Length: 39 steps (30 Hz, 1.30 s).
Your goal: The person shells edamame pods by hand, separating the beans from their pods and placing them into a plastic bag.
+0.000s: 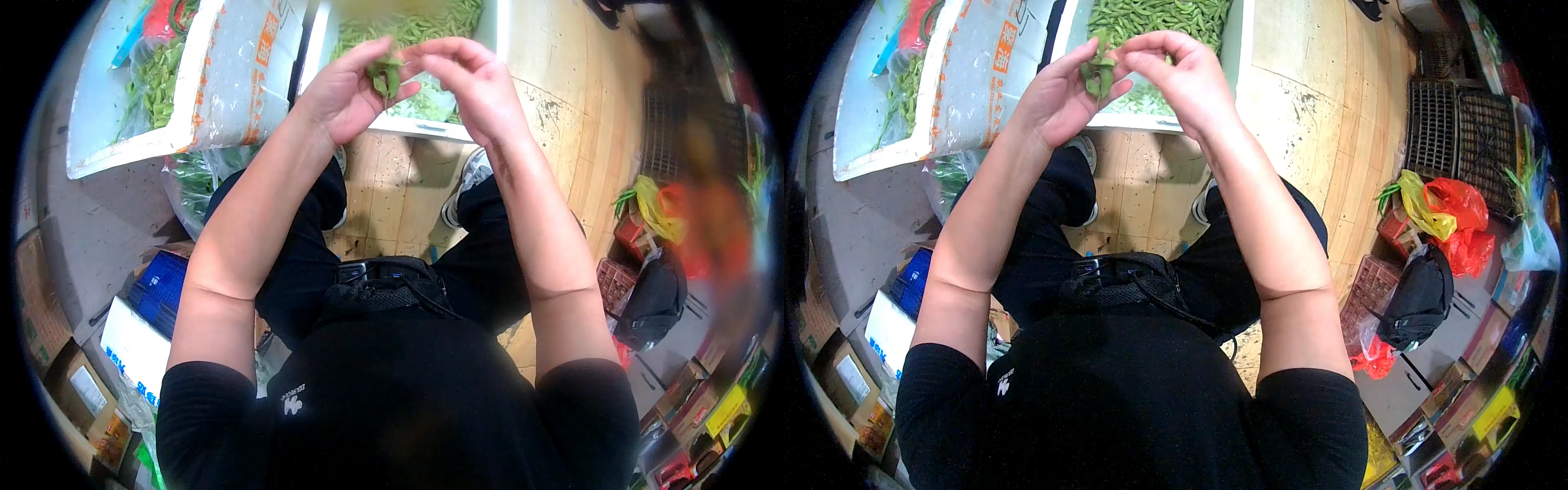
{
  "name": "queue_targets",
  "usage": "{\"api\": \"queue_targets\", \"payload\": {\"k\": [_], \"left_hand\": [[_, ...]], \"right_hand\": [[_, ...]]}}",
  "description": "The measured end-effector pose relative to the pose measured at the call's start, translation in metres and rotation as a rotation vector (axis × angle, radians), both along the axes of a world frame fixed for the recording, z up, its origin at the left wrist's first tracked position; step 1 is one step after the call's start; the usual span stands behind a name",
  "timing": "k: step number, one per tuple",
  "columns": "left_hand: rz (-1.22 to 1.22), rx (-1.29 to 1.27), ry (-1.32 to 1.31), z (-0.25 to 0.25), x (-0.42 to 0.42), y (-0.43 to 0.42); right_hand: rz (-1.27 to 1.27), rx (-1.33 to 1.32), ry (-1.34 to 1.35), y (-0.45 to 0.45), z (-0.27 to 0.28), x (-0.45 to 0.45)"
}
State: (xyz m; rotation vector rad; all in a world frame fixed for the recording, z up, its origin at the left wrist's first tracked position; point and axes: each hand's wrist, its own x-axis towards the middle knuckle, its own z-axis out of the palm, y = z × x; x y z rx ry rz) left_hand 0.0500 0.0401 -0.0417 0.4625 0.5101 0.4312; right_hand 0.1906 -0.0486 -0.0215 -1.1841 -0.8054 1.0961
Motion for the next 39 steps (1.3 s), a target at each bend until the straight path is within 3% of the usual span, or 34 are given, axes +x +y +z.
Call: {"api": "queue_targets", "payload": {"k": [4,5,8,11,14,20,23,28,35,39], "left_hand": [[-0.034,0.037,-0.023,-0.008,0.001,0.002],[-0.038,0.031,-0.036,-0.009,0.001,0.002],[-0.049,0.017,-0.072,-0.009,0.000,0.001],[-0.030,0.015,-0.065,-0.007,-0.001,0.001],[0.029,0.068,0.023,-0.002,0.000,0.002],[0.007,0.314,0.226,0.002,0.000,-0.004],[-0.064,0.364,0.208,0.009,0.001,-0.008],[-0.118,0.364,0.155,0.015,0.002,-0.009],[-0.027,0.292,0.192,0.004,0.002,-0.006],[-0.016,0.192,0.150,0.003,0.001,-0.007]], "right_hand": [[-0.068,0.011,-0.857,-0.001,-0.004,-0.005],[-0.090,0.060,-0.887,0.000,-0.006,-0.006],[-0.070,0.090,-0.812,0.001,-0.020,-0.002],[-0.089,0.100,-0.909,0.000,-0.012,0.001],[-0.096,-0.078,-0.658,-0.003,-0.009,0.001],[-0.080,-0.135,-0.075,0.001,-0.009,0.010],[-0.032,-0.130,0.030,0.000,-0.010,0.013],[-0.030,-0.115,-0.096,-0.001,-0.006,0.008],[0.006,-0.049,-0.549,-0.003,-0.002,0.005],[-0.078,-0.022,-0.526,-0.001,-0.004,0.002]]}}
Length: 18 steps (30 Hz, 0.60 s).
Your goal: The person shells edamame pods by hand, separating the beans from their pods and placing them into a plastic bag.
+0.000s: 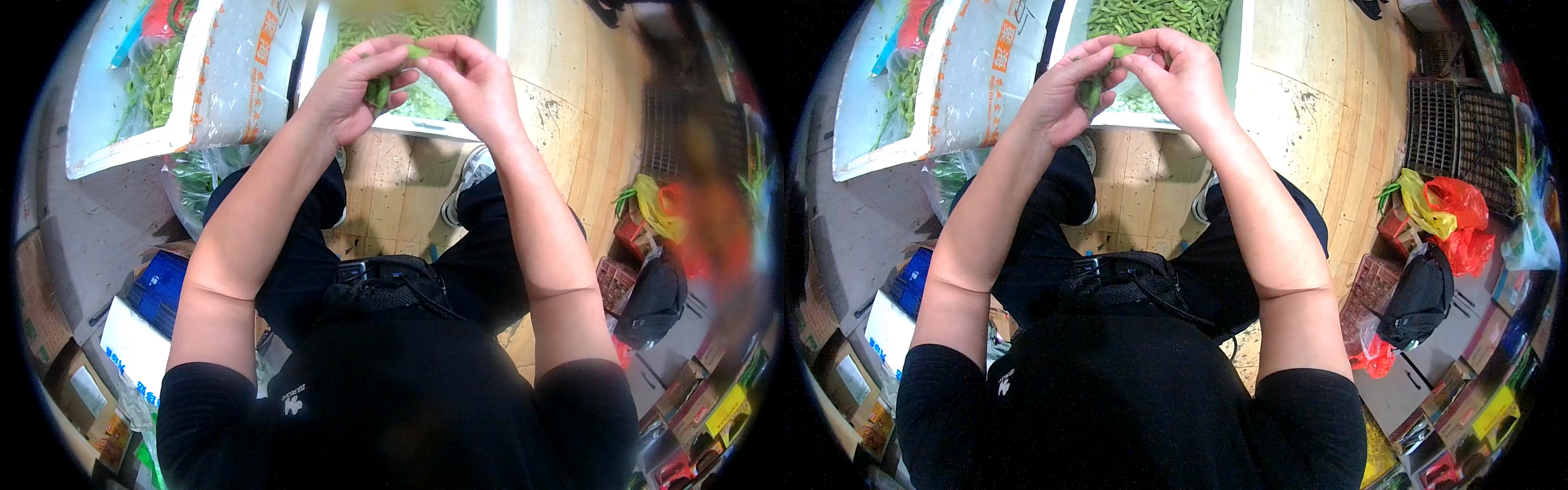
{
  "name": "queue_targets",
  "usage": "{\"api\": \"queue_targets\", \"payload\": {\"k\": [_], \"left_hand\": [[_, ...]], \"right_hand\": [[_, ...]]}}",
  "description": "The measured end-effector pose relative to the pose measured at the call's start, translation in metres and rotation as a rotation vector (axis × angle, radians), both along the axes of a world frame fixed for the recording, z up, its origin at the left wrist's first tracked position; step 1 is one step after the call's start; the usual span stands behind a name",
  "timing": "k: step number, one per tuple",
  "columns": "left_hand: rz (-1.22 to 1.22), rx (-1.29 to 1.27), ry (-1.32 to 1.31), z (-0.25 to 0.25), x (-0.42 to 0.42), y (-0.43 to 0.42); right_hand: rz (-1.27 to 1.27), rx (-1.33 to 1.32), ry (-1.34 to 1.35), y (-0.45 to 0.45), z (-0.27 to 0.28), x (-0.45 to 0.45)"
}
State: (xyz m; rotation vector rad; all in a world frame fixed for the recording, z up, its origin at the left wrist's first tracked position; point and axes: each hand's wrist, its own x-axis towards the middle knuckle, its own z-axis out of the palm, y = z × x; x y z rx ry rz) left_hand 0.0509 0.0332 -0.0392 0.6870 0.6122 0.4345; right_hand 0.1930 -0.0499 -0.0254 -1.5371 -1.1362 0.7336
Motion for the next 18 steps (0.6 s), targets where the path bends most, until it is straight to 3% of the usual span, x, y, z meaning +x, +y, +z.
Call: {"api": "queue_targets", "payload": {"k": [5,8,18], "left_hand": [[-0.027,0.077,0.035,0.000,0.001,-0.001],[-0.048,0.204,0.074,0.007,0.003,-0.005],[-0.022,0.349,0.100,0.005,0.003,-0.011]], "right_hand": [[-0.008,-0.026,0.082,0.000,0.004,0.003],[0.023,0.031,0.270,0.001,0.001,0.006],[0.059,-0.008,0.292,0.000,-0.002,0.007]]}}
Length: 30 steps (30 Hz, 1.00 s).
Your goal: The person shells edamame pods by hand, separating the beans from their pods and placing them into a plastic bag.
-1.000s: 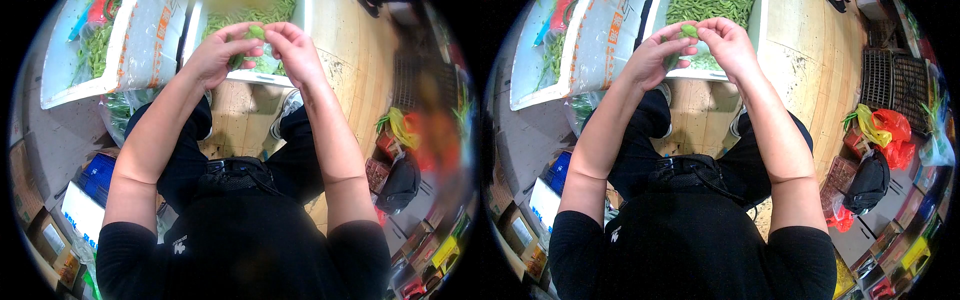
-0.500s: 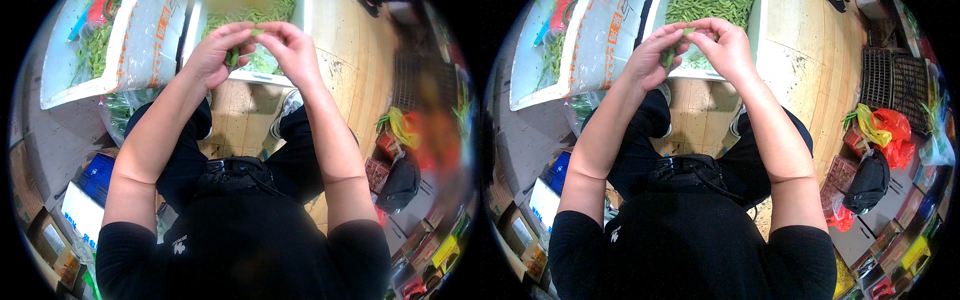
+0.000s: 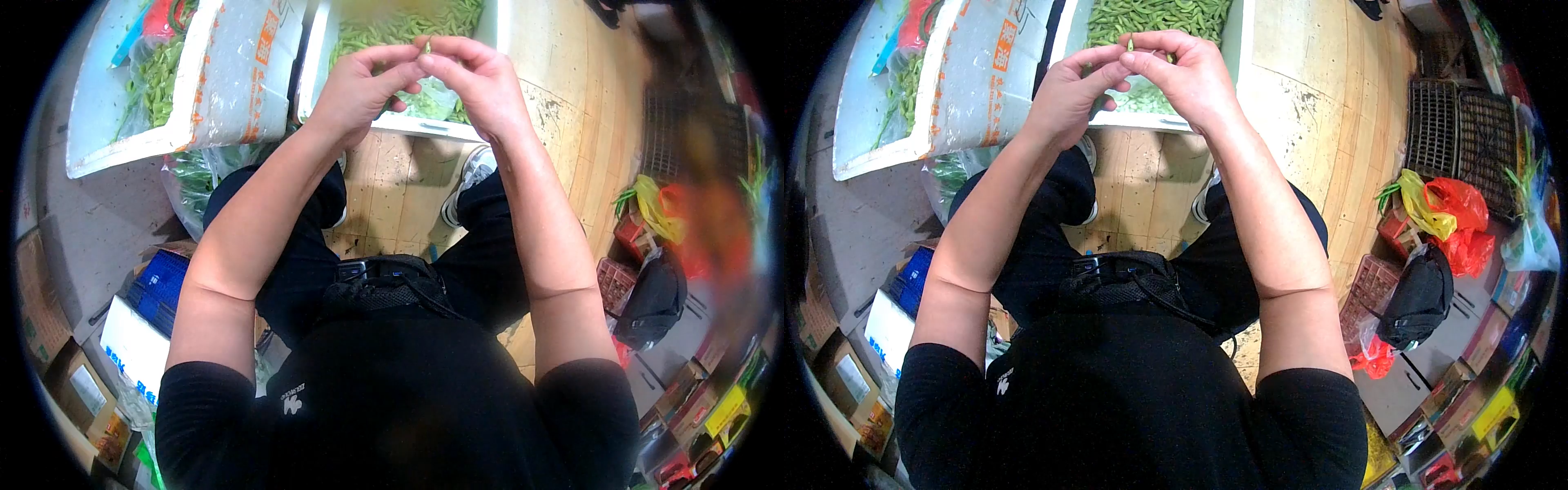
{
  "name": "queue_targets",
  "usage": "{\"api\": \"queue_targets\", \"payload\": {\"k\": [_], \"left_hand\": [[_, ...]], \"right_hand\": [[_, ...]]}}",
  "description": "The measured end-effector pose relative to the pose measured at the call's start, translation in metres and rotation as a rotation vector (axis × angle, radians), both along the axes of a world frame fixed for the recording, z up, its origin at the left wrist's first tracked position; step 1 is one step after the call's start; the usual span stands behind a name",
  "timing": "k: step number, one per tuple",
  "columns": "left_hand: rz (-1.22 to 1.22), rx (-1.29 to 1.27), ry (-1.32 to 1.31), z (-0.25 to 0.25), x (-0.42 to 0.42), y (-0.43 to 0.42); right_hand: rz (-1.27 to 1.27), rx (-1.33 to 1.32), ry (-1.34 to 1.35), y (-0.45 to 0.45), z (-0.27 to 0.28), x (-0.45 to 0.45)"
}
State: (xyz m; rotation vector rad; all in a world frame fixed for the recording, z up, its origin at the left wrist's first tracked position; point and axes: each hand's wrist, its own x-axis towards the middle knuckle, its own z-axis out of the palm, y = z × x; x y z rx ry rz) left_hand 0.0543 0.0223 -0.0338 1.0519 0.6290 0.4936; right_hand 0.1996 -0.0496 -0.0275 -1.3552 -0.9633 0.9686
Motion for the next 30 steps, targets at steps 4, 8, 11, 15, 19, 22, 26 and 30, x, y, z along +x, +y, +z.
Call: {"api": "queue_targets", "payload": {"k": [4,8,11,15,19,22,26,30], "left_hand": [[-0.038,0.101,0.036,-0.002,-0.001,0.001],[-0.054,0.129,0.040,-0.005,-0.002,0.001],[-0.045,0.144,0.029,-0.004,-0.002,0.000],[-0.030,0.160,0.011,-0.001,-0.003,-0.002],[-0.004,0.183,-0.008,-0.004,-0.003,-0.003],[-0.008,0.189,-0.001,-0.004,-0.002,-0.003],[-0.002,0.087,-0.056,-0.004,-0.003,-0.003],[-0.010,-0.058,-0.064,-0.002,-0.003,-0.001]], "right_hand": [[0.028,0.043,-0.006,0.000,-0.004,0.005],[0.035,0.051,0.038,-0.001,-0.001,0.003],[0.028,0.040,0.163,-0.002,0.004,-0.002],[-0.022,0.084,0.254,0.001,-0.003,-0.008],[-0.020,0.072,0.359,0.000,-0.005,-0.011],[0.025,0.010,0.478,-0.001,-0.001,-0.009],[0.066,-0.021,0.662,0.000,-0.002,-0.007],[0.078,0.000,0.707,0.000,-0.001,-0.007]]}}
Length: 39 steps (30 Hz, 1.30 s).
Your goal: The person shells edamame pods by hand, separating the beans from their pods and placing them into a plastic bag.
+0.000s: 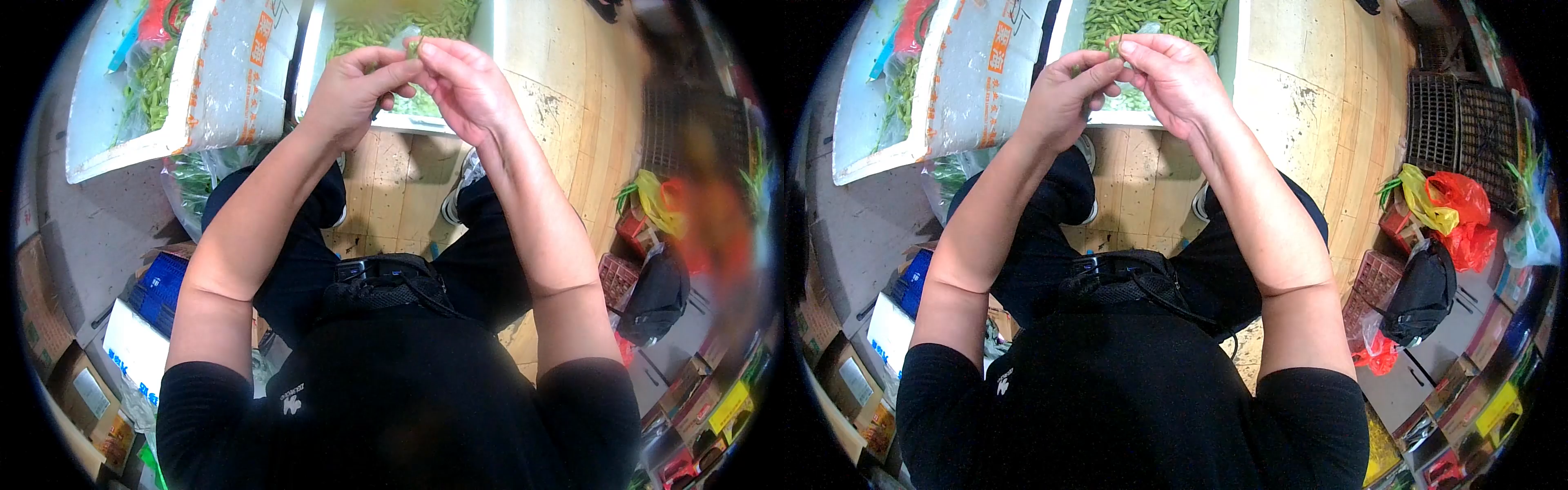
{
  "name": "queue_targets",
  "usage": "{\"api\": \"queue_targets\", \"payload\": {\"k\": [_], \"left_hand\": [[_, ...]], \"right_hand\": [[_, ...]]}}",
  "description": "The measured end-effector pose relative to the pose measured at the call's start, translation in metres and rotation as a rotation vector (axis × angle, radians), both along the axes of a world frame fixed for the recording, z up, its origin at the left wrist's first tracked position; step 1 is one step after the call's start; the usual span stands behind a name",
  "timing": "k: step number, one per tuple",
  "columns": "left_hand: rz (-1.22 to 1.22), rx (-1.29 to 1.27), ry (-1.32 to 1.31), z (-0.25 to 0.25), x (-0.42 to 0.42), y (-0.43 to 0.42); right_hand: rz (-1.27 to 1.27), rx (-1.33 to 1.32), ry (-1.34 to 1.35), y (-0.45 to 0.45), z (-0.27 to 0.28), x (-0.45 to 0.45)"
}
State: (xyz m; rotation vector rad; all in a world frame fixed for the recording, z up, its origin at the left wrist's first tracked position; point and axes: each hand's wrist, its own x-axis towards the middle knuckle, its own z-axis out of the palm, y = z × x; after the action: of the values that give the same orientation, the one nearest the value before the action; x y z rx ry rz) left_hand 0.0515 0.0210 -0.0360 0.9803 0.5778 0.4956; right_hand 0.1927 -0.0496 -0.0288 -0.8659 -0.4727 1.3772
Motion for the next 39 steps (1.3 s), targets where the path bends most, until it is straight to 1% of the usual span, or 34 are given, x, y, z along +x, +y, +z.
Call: {"api": "queue_targets", "payload": {"k": [4,8,14,20,26,29,32,35,38,39], "left_hand": [[-0.002,-0.117,-0.026,0.004,0.000,-0.001],[-0.001,-0.137,-0.026,0.003,0.001,0.000],[-0.010,-0.200,-0.061,0.000,0.001,0.001],[-0.005,-0.255,-0.074,0.000,0.001,0.002],[-0.008,-0.281,-0.077,0.001,0.000,0.003],[-0.008,-0.298,-0.092,-0.001,0.000,0.004],[-0.007,-0.296,-0.098,-0.002,0.000,0.004],[0.003,-0.276,-0.094,-0.002,-0.001,0.005],[0.027,-0.273,-0.076,-0.001,0.000,0.004],[0.035,-0.273,-0.062,-0.001,0.001,0.004]], "right_hand": [[-0.016,0.000,0.008,0.001,0.001,-0.001],[-0.010,-0.007,0.069,0.001,0.002,-0.002],[0.080,0.050,0.130,0.001,-0.004,0.005],[0.105,0.080,0.210,0.000,0.000,0.006],[0.111,0.103,0.168,0.000,0.002,0.006],[0.131,0.135,0.112,0.001,0.000,0.008],[0.057,0.034,-0.052,0.001,0.008,0.003],[0.070,0.051,-0.131,0.000,0.005,0.005],[0.032,0.031,-0.209,0.000,0.005,0.004],[-0.064,0.066,-0.405,0.001,0.003,0.003]]}}
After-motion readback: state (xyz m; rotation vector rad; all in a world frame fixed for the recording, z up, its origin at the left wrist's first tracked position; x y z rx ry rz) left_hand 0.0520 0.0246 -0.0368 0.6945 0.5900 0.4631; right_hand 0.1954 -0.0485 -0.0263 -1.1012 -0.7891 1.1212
